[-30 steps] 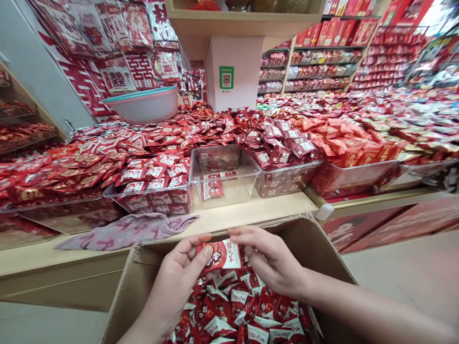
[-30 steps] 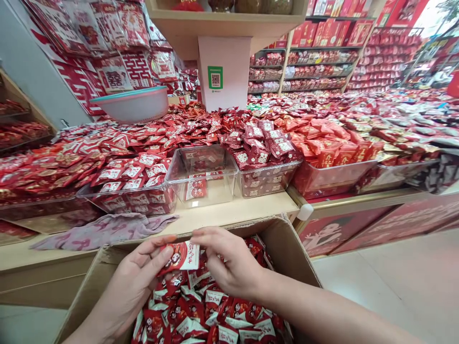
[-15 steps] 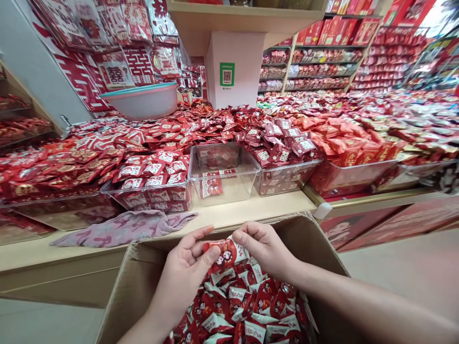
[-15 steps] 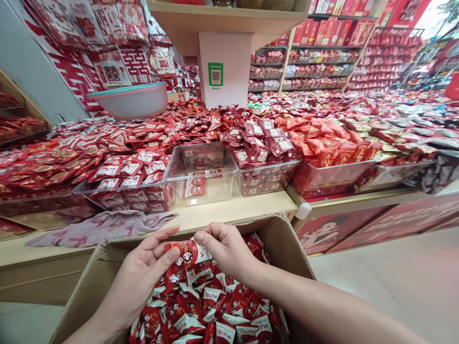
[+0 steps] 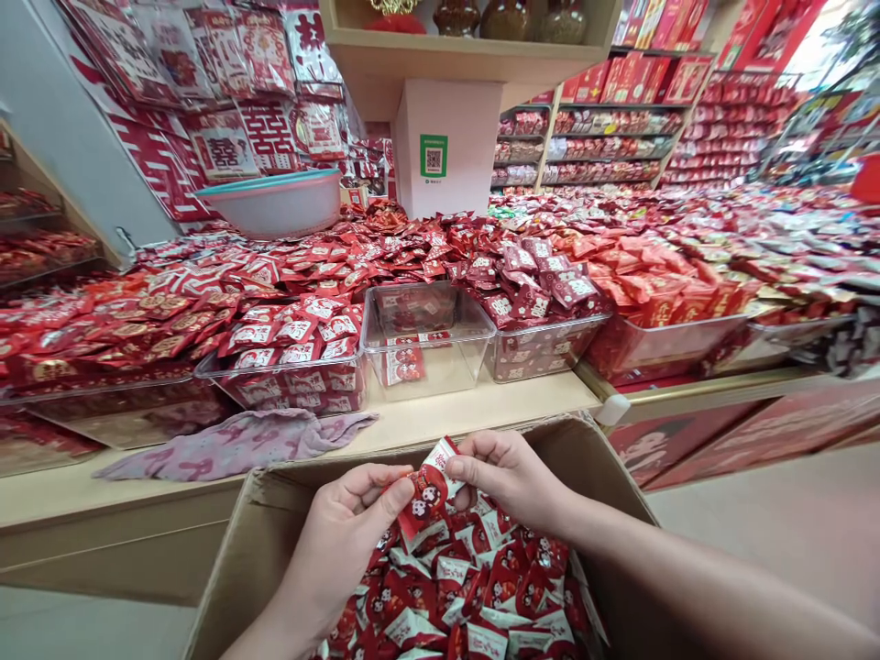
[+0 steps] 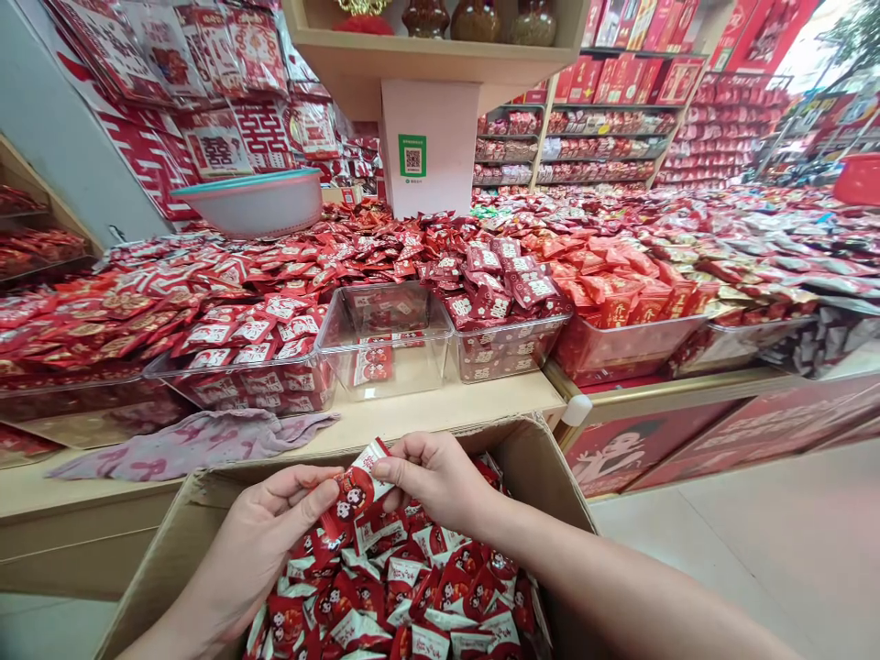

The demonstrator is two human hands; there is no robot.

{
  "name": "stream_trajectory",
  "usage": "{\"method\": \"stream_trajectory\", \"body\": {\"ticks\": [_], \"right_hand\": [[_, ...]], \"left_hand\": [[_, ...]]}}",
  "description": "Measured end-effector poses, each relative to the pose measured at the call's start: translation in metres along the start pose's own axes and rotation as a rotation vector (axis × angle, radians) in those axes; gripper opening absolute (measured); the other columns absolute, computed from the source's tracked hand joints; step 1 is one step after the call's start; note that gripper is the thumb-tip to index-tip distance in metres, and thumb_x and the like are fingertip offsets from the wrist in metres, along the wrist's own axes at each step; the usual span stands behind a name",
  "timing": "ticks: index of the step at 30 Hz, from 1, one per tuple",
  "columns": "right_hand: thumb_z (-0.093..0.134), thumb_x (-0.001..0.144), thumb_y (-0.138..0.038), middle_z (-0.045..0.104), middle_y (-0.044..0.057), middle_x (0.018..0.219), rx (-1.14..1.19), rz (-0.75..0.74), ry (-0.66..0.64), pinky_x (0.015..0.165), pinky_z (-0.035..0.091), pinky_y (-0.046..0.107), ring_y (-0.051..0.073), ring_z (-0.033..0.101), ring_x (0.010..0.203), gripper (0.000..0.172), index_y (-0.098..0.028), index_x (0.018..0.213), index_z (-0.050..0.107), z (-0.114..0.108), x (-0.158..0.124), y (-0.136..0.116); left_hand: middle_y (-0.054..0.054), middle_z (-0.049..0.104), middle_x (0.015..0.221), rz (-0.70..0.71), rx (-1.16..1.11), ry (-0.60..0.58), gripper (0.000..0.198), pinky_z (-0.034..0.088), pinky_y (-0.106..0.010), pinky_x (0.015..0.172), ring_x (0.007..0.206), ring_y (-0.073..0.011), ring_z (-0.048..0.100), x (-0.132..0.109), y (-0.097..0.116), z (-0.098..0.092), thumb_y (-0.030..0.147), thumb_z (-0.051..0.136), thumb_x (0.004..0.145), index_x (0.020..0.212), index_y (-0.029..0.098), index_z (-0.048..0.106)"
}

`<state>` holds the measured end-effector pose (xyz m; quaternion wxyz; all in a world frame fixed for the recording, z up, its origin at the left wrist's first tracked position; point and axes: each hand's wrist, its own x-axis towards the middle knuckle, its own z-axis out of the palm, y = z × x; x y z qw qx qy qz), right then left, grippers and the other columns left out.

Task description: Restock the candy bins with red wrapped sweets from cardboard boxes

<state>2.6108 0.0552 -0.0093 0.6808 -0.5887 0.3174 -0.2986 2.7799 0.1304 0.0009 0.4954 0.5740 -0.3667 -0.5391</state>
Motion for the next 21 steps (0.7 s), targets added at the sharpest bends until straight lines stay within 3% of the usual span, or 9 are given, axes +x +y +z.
{"method": "stream_trajectory", "body": {"ticks": [3,7,10,14,21], "right_hand": [[0.065,0.068,-0.048,0.057,-0.002,0.051,-0.137,-0.017,-0.046,0.045,0.038,0.019,0.007,0.052,0.046,0.035,-0.013,0.067,0.061,0.0,0.0,0.0],[0.067,0.067,-0.045,0.056,-0.003,0.057,-0.157,-0.037,-0.094,0.046,0.04,0.018,0.006,0.049,0.048,0.033,-0.013,0.075,0.062,0.007,-0.001,0.001],[0.072,0.061,-0.047,0.055,-0.005,0.061,0.051,0.02,-0.019,0.046,0.044,0.019,0.006,0.05,0.05,0.043,-0.015,0.085,0.054,0.011,-0.001,0.005],[0.079,0.052,-0.041,0.058,-0.005,0.062,0.179,0.14,-0.096,0.046,0.047,0.022,0.009,0.056,0.052,0.051,-0.016,0.084,0.049,0.015,0.001,0.009],[0.078,0.055,-0.039,0.063,-0.002,0.06,0.156,0.122,-0.113,0.053,0.045,0.022,0.007,0.056,0.052,0.037,-0.011,0.072,0.06,0.016,0.0,0.008]], "left_hand": [[-0.004,0.069,0.09,0.089,0.103,-0.057,0.036,0.05,-0.023,0.072,0.081,-0.0146,0.062,0.0,-0.001,0.001,0.034,0.072,0.064,0.096,0.018,0.063],[-0.004,0.068,0.095,0.045,0.104,-0.172,0.045,0.049,-0.025,0.08,0.091,-0.0162,0.061,0.0,-0.004,0.007,0.03,0.071,0.065,0.106,0.019,0.058],[-0.005,0.068,0.092,0.04,-0.006,-0.049,0.042,0.049,-0.026,0.078,0.087,-0.016,0.062,0.001,-0.005,0.01,0.031,0.072,0.064,0.101,0.017,0.056],[-0.001,0.067,0.08,0.029,-0.135,0.122,0.039,0.049,-0.024,0.068,0.073,-0.0129,0.062,0.001,-0.004,0.011,0.033,0.075,0.059,0.088,0.017,0.054],[0.001,0.061,0.063,-0.029,-0.135,0.053,0.027,0.045,-0.022,0.055,0.056,-0.0102,0.055,0.0,-0.003,0.01,0.04,0.068,0.067,0.075,0.015,0.06]]}}
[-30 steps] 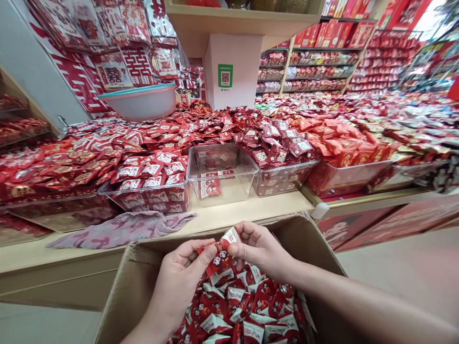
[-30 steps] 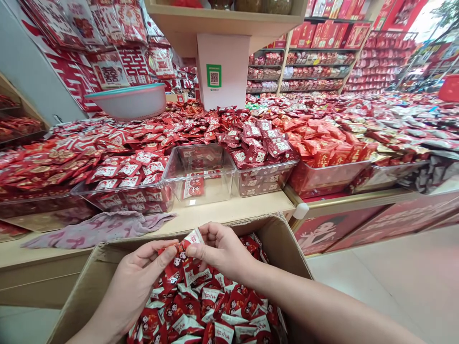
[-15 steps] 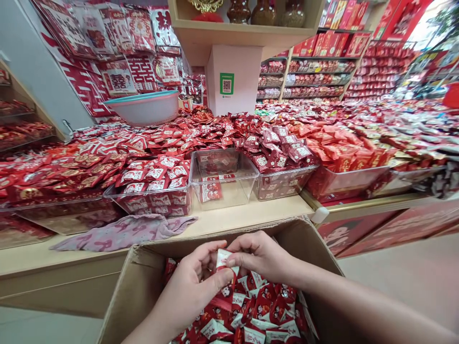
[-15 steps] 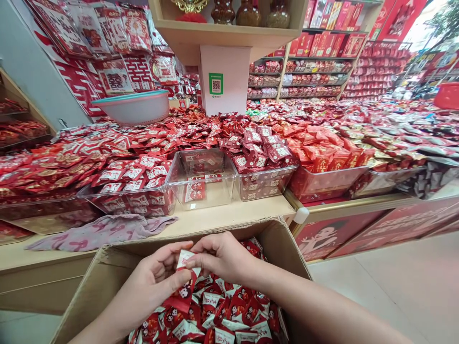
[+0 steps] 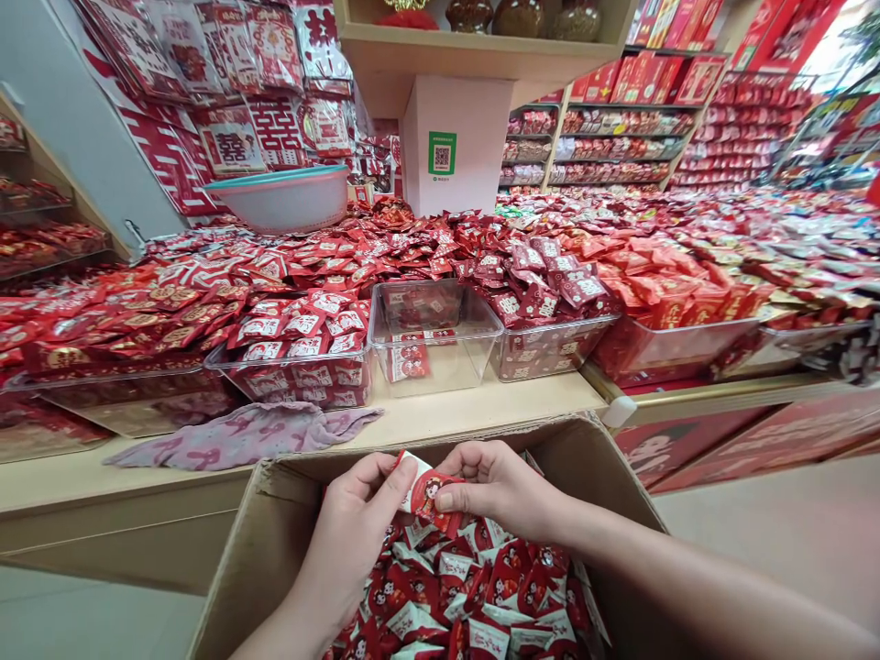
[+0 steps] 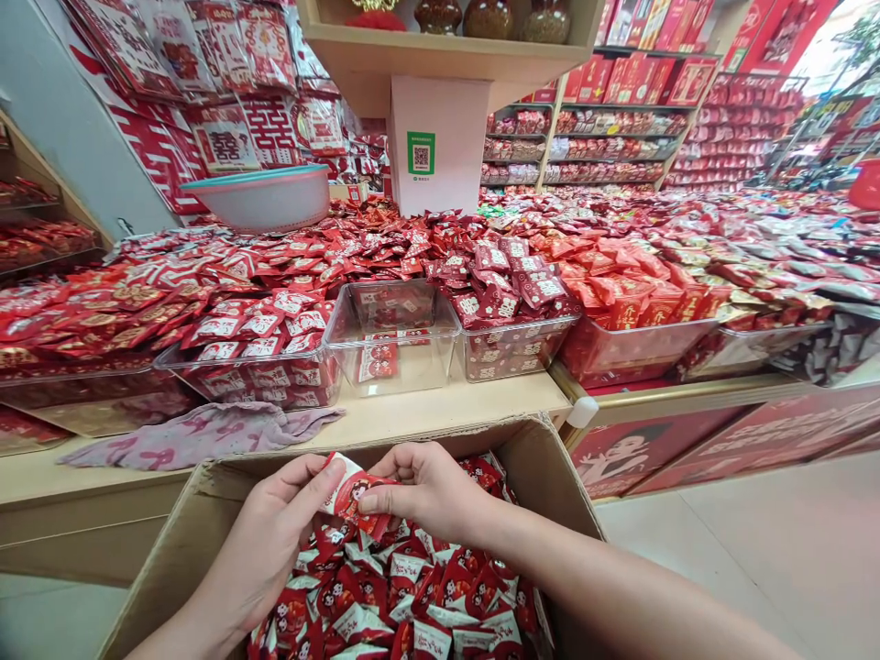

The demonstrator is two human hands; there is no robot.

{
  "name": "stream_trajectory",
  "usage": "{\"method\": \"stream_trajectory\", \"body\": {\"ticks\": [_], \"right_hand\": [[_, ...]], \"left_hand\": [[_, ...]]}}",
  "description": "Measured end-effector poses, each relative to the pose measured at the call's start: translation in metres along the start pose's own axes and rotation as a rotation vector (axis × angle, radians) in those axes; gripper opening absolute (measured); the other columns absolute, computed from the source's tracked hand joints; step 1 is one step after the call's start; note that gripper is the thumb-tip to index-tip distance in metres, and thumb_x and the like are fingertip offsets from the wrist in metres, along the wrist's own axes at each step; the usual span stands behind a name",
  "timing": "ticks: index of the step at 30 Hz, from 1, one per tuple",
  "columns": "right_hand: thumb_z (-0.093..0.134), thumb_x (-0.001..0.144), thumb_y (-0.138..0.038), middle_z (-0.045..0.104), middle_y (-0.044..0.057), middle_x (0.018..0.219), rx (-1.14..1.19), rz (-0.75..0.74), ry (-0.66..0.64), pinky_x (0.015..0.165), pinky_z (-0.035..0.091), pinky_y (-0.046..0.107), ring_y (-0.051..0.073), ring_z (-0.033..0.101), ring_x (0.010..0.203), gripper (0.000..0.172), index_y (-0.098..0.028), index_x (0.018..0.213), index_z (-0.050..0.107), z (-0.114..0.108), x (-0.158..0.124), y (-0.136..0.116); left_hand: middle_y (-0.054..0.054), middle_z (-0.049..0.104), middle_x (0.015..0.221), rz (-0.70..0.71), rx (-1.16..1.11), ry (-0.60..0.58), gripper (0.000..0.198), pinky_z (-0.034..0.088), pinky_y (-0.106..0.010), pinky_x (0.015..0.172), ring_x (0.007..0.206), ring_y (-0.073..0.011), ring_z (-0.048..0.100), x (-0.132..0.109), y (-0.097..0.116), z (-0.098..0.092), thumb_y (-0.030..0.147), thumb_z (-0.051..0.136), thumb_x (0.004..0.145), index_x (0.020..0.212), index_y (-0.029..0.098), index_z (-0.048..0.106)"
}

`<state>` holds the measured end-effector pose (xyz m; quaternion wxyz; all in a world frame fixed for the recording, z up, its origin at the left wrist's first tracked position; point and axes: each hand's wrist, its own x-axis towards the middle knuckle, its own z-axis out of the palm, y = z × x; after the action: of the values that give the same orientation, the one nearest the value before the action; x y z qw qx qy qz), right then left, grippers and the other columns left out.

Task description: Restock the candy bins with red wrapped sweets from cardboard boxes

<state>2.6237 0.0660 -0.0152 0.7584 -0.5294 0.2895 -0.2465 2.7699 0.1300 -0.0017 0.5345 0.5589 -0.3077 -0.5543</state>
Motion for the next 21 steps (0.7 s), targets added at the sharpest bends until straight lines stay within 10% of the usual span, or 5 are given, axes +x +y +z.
{"method": "stream_trajectory", "body": {"ticks": [5,11,17,21], "right_hand": [[0.072,0.064,-0.04,0.064,0.0,0.062,-0.108,-0.08,0.024,0.054,0.044,0.023,0.007,0.055,0.053,0.032,-0.012,0.078,0.065,-0.005,-0.004,-0.022],[0.059,0.077,-0.02,0.063,-0.001,0.069,-0.587,-0.507,0.329,0.057,0.047,0.023,0.007,0.055,0.057,0.016,-0.014,0.091,0.064,-0.038,0.045,-0.12],[0.069,0.06,-0.005,0.053,-0.004,0.049,-0.95,0.034,0.252,0.044,0.039,0.02,0.005,0.045,0.044,0.012,-0.013,0.063,0.061,-0.068,0.145,-0.135],[0.077,0.047,-0.009,0.055,-0.004,0.049,-0.897,0.129,0.125,0.047,0.044,0.021,0.008,0.051,0.048,0.021,-0.013,0.056,0.058,-0.063,0.177,-0.11]], "left_hand": [[-0.001,0.062,0.064,0.057,-0.063,0.0,0.028,0.046,-0.023,0.057,0.059,-0.0116,0.056,0.002,0.005,-0.01,0.043,0.062,0.072,0.078,0.016,0.063],[0.0,0.064,0.069,0.406,0.265,0.237,0.026,0.047,-0.02,0.064,0.066,-0.012,0.058,0.019,0.018,-0.043,0.043,0.063,0.071,0.081,0.019,0.063],[0.0,0.061,0.064,0.331,0.469,0.199,0.029,0.045,-0.022,0.057,0.057,-0.0125,0.055,0.035,0.017,-0.061,0.046,0.059,0.072,0.081,0.018,0.063],[-0.001,0.06,0.064,0.35,0.546,0.176,0.029,0.045,-0.023,0.057,0.06,-0.0146,0.055,0.036,0.013,-0.065,0.045,0.056,0.074,0.082,0.018,0.064]]}}
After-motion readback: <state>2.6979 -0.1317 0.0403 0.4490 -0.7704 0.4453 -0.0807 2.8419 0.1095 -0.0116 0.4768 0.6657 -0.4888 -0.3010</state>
